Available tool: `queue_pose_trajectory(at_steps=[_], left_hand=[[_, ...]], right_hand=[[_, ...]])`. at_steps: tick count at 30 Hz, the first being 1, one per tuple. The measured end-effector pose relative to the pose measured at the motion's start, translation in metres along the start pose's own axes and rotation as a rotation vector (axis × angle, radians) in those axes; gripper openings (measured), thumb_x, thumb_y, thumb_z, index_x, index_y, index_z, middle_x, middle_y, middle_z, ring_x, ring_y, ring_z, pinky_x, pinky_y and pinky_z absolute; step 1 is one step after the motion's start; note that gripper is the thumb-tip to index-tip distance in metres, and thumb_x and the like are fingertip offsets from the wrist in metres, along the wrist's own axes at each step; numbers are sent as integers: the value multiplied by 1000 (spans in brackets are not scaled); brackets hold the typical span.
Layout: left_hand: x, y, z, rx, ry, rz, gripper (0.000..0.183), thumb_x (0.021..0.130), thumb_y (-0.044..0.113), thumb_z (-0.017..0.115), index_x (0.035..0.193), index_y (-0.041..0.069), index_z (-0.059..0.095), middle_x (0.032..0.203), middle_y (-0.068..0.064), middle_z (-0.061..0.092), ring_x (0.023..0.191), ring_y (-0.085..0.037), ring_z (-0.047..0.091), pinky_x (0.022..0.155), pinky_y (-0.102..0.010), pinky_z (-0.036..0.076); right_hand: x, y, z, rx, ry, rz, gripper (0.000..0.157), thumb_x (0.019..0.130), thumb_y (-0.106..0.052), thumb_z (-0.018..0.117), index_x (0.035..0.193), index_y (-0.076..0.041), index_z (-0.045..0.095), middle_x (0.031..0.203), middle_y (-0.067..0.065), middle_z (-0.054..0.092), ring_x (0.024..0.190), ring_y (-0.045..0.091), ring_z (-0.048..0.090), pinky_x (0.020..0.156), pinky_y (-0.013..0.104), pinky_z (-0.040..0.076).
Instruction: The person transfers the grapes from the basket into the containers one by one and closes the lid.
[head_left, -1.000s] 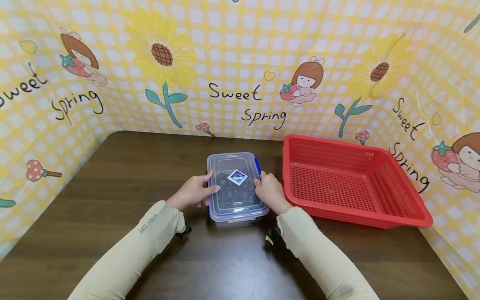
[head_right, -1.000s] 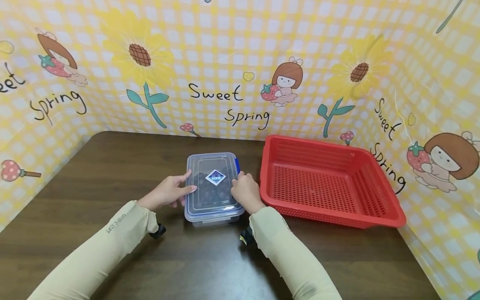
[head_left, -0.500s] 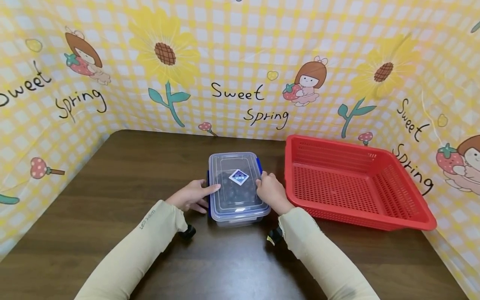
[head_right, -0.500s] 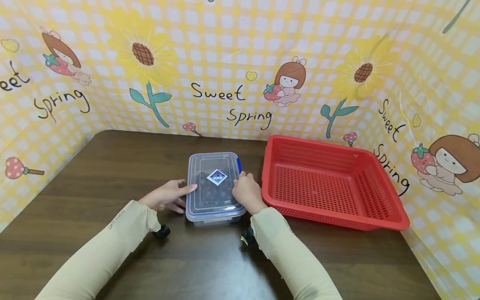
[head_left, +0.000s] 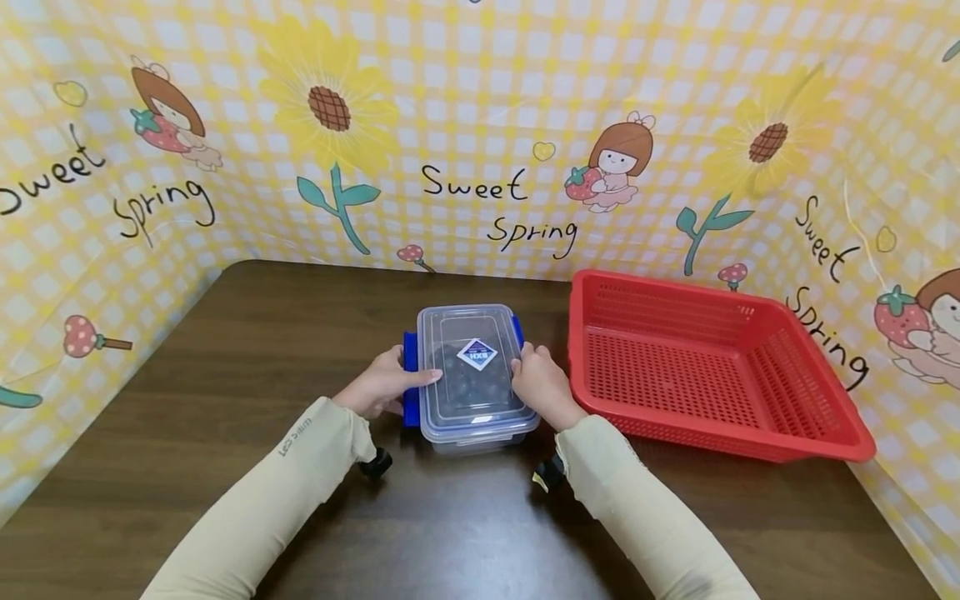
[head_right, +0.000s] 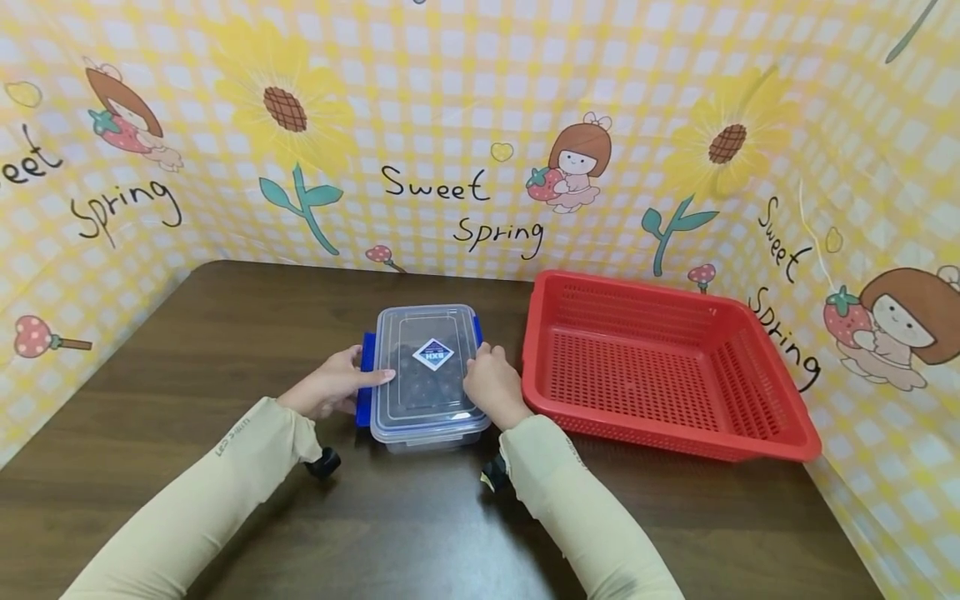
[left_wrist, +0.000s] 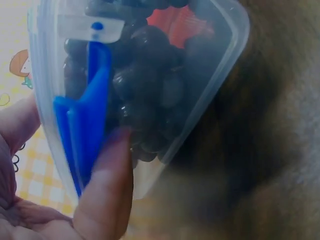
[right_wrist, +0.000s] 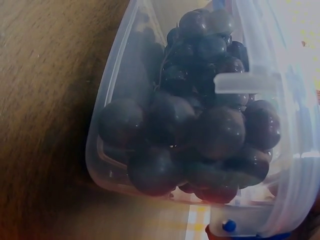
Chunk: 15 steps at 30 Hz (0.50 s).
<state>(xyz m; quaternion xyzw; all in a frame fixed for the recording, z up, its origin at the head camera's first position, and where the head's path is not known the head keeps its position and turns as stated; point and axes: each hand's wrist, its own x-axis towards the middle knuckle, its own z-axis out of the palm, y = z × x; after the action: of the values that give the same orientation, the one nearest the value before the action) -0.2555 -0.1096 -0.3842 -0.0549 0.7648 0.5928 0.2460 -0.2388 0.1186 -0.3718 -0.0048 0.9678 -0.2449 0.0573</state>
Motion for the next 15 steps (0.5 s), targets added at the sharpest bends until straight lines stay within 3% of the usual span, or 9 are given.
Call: queue_pose_trajectory(at_steps=[9, 15], left_hand=[[1, 10, 2, 104, -17, 45, 77, 90, 12, 67, 148, 6, 18, 123, -29, 53, 83, -34, 68, 67, -45, 57], [0, 16, 4, 124, -18, 53, 73, 91, 9, 65, 149, 7, 21, 123, -28, 54, 86, -35, 68, 65, -46, 57]], right_hand=[[0, 2, 0, -12, 3, -10, 52, 100, -19, 50, 141, 11, 37, 126, 28, 50, 105, 34, 58, 94, 46, 47], [1, 2, 0, 6, -5, -2, 55, 100, -21, 50, 144, 9, 34, 130, 27, 48, 109, 34, 57, 94, 46, 46]])
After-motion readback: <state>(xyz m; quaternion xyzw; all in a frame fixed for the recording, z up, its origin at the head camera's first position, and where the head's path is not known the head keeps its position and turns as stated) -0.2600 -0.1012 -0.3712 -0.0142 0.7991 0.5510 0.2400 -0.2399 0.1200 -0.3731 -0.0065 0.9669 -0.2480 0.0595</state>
